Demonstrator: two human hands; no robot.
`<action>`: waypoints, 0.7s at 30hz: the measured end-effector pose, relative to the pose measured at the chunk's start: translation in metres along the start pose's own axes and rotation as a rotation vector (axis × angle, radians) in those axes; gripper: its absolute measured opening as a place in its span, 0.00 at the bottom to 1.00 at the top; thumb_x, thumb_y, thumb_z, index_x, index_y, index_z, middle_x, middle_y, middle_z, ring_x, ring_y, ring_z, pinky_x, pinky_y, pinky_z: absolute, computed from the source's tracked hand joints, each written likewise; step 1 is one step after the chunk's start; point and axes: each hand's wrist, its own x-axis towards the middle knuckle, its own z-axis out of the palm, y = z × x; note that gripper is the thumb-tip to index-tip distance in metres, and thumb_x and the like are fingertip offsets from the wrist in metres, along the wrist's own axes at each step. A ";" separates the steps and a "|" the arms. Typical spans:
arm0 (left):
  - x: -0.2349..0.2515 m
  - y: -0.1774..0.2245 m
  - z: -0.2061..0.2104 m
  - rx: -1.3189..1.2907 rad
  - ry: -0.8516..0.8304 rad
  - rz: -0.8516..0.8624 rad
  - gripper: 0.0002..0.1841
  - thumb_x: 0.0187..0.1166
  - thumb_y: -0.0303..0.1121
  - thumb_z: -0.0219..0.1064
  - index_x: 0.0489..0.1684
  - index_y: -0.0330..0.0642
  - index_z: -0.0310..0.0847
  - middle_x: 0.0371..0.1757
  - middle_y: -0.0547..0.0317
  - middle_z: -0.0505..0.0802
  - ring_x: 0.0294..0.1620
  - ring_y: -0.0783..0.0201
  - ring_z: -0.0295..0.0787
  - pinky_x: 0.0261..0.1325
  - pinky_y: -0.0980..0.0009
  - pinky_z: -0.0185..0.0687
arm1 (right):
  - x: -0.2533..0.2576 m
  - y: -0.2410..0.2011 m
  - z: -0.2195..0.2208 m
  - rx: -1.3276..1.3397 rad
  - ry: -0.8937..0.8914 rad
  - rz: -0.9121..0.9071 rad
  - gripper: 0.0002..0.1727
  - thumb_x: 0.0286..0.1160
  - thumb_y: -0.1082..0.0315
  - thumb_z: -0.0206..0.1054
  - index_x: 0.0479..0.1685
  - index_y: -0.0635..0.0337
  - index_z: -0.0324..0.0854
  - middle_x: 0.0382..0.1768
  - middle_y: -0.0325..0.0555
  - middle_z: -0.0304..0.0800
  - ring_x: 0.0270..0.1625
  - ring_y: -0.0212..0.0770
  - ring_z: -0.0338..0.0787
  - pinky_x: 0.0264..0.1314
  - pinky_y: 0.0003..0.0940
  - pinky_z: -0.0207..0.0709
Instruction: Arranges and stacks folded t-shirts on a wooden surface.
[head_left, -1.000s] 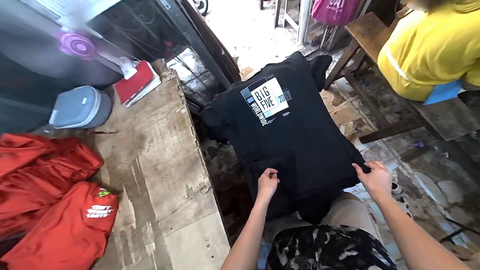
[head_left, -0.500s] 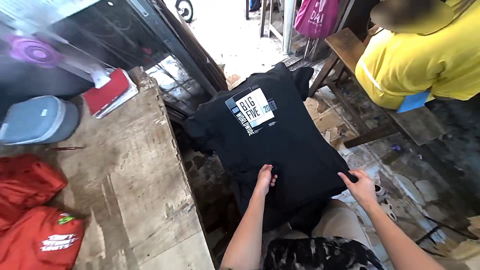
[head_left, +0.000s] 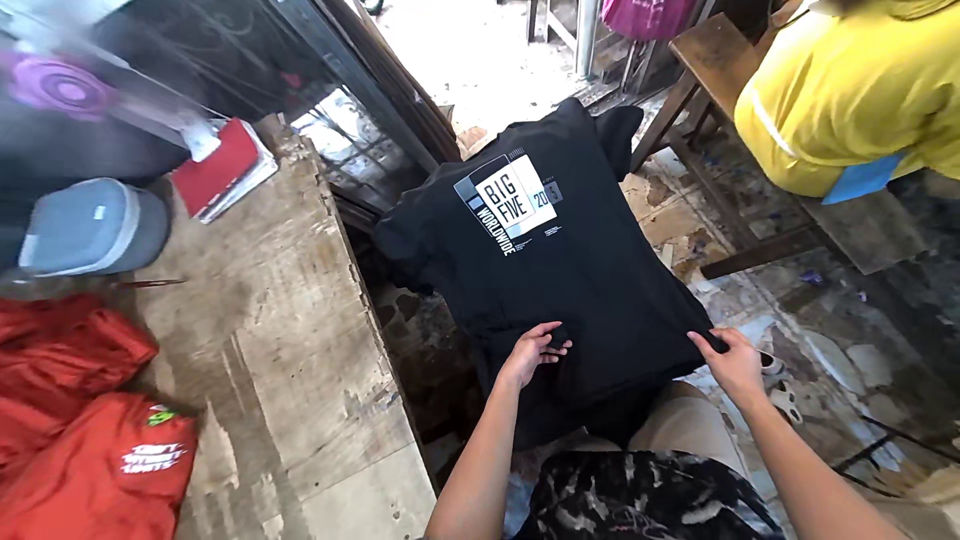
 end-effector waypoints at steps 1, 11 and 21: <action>-0.002 0.000 0.000 0.010 -0.008 0.011 0.22 0.92 0.27 0.47 0.82 0.43 0.72 0.58 0.43 0.93 0.50 0.54 0.93 0.52 0.61 0.88 | -0.001 -0.002 0.000 0.002 -0.002 0.014 0.21 0.75 0.57 0.77 0.44 0.72 0.89 0.52 0.66 0.89 0.58 0.62 0.87 0.65 0.62 0.76; -0.015 -0.002 0.007 0.064 0.073 0.076 0.23 0.82 0.22 0.65 0.77 0.39 0.75 0.54 0.43 0.95 0.47 0.56 0.95 0.51 0.63 0.90 | -0.009 -0.023 -0.005 0.021 -0.009 0.095 0.21 0.77 0.60 0.75 0.50 0.75 0.88 0.56 0.69 0.88 0.64 0.65 0.85 0.70 0.64 0.73; -0.049 -0.002 0.006 0.396 0.360 -0.045 0.14 0.84 0.43 0.67 0.43 0.40 0.86 0.45 0.48 0.89 0.45 0.53 0.87 0.47 0.53 0.84 | -0.004 -0.048 -0.023 0.141 0.088 0.060 0.19 0.75 0.64 0.77 0.47 0.78 0.87 0.57 0.72 0.88 0.64 0.63 0.86 0.71 0.61 0.73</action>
